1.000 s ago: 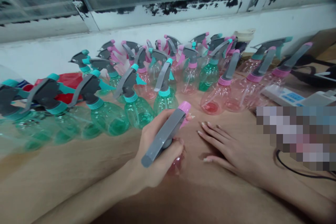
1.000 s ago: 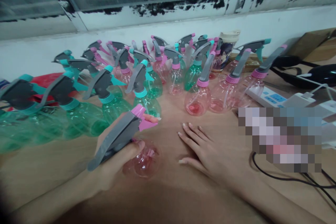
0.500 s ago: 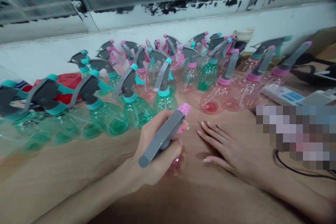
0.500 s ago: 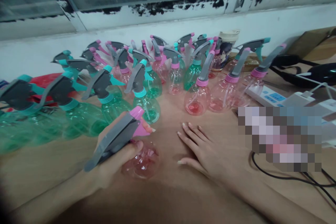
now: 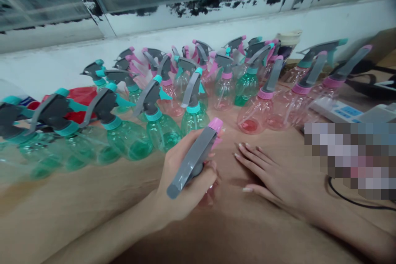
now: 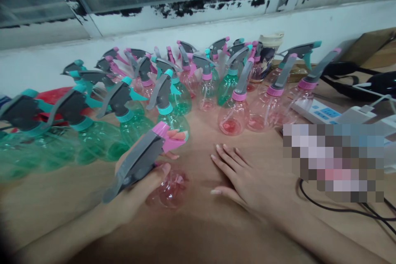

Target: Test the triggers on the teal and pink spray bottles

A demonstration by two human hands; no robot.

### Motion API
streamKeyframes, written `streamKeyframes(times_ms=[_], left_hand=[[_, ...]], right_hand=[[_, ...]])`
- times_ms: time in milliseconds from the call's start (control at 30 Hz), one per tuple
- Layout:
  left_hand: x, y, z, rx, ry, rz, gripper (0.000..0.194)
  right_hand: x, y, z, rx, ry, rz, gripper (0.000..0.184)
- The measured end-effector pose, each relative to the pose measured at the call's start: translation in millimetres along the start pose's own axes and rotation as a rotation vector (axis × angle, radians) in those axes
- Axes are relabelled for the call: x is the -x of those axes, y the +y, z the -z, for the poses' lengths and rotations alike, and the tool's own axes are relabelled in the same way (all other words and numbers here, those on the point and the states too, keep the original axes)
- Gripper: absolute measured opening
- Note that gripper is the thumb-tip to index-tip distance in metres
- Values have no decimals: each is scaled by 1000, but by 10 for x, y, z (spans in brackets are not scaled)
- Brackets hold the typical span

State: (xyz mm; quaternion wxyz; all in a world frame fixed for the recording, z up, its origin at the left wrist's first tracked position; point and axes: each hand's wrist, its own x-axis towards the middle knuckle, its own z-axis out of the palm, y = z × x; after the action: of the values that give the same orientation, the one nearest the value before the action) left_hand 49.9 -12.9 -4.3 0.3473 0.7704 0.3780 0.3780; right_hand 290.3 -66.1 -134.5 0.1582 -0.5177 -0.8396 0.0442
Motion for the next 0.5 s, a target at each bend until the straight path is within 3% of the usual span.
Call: streamKeyframes(times_ms=[267,500], left_hand=[[10,-2,1,75,-20,18,18],[13,-14,0,43,-26,17,34]], right_hand=[[-2,-1,5,2,4,2,71],[-3,0,-3,-9,2,0,71]])
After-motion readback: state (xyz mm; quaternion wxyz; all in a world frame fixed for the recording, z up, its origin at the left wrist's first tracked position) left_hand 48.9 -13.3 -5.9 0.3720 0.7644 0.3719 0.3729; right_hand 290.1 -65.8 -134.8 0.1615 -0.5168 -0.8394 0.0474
